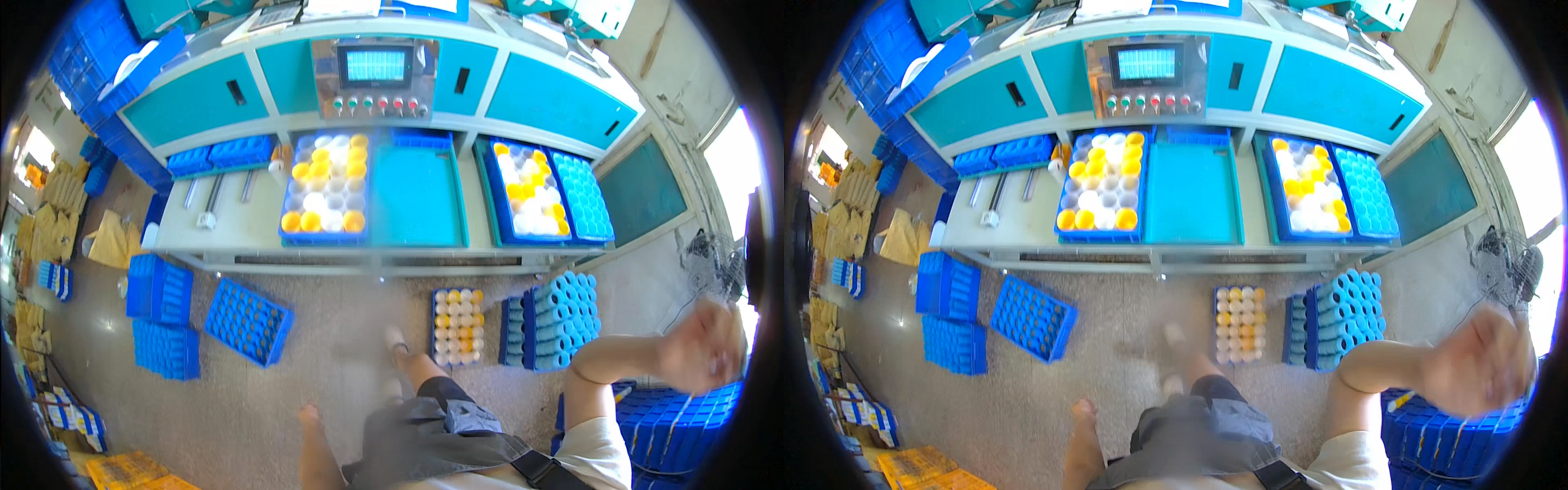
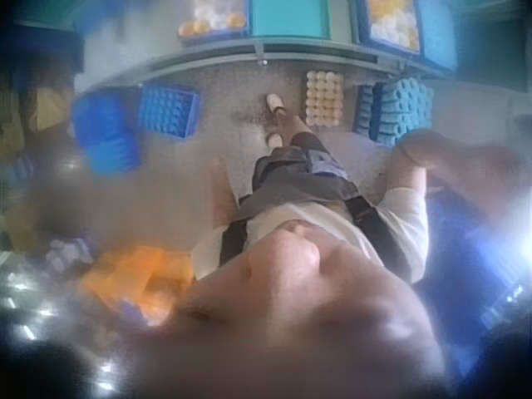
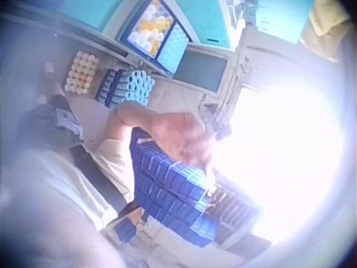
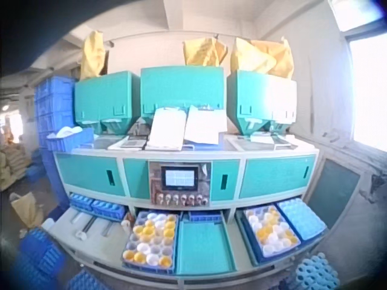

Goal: The person moves small white and yellow containers between blue trays and a machine, then uses a green handheld device to scan the containers. They interact with a touchscreen, write on paper, and use a calculator before placing the tray back on the machine.

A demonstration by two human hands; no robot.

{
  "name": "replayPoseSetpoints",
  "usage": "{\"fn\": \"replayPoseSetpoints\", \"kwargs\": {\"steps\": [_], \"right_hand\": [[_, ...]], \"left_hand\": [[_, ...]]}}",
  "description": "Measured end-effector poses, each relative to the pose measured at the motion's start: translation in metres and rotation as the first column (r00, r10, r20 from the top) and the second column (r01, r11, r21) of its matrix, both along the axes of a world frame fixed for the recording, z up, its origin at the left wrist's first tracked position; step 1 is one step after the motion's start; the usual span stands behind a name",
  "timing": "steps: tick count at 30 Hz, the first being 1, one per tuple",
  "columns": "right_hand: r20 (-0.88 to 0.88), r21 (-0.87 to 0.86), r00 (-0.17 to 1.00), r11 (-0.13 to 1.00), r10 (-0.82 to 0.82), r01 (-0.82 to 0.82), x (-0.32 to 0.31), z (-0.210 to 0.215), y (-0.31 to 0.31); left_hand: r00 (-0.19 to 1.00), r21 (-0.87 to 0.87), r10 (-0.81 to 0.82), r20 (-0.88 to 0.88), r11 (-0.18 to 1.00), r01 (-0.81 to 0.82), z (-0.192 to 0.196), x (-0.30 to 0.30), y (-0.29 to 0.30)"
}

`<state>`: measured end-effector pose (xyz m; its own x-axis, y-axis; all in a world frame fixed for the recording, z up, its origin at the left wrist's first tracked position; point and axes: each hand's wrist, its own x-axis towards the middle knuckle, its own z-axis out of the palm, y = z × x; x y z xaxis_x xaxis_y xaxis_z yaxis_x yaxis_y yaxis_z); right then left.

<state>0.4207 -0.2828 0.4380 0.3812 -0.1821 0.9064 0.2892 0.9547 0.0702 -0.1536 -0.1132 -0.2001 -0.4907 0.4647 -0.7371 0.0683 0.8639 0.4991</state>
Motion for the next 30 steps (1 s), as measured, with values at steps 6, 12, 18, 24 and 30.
{"fn": "replayPoseSetpoints", "kwargs": {"steps": [6, 12, 18, 24, 30], "right_hand": [[0.251, -0.740, 0.712, 0.345, -0.656, 0.578, 0.082, -0.163, 0.314], [0.708, -0.548, 0.493, 0.047, -0.506, 0.835, 0.131, -0.236, 0.542], [0.753, -0.454, 0.377, -0.011, -0.540, 0.891, 0.179, -0.274, 0.618], [0.735, -0.502, 0.398, -0.046, -0.549, 0.863, 0.187, -0.278, 0.620], [0.690, -0.529, 0.365, -0.091, -0.625, 0.844, 0.194, -0.271, 0.618]], "left_hand": [[0.671, 0.398, -0.336, -0.662, 0.601, 0.693, 0.067, 0.204, 0.235], [0.353, 0.326, -0.220, -0.909, 0.151, 0.933, 0.141, 0.367, 0.452], [0.255, 0.209, -0.299, -0.920, 0.177, 0.962, 0.123, 0.382, 0.477], [0.222, 0.175, -0.307, -0.926, 0.173, 0.969, 0.127, 0.385, 0.480], [0.197, 0.152, -0.315, -0.928, 0.160, 0.975, 0.126, 0.386, 0.482]]}}
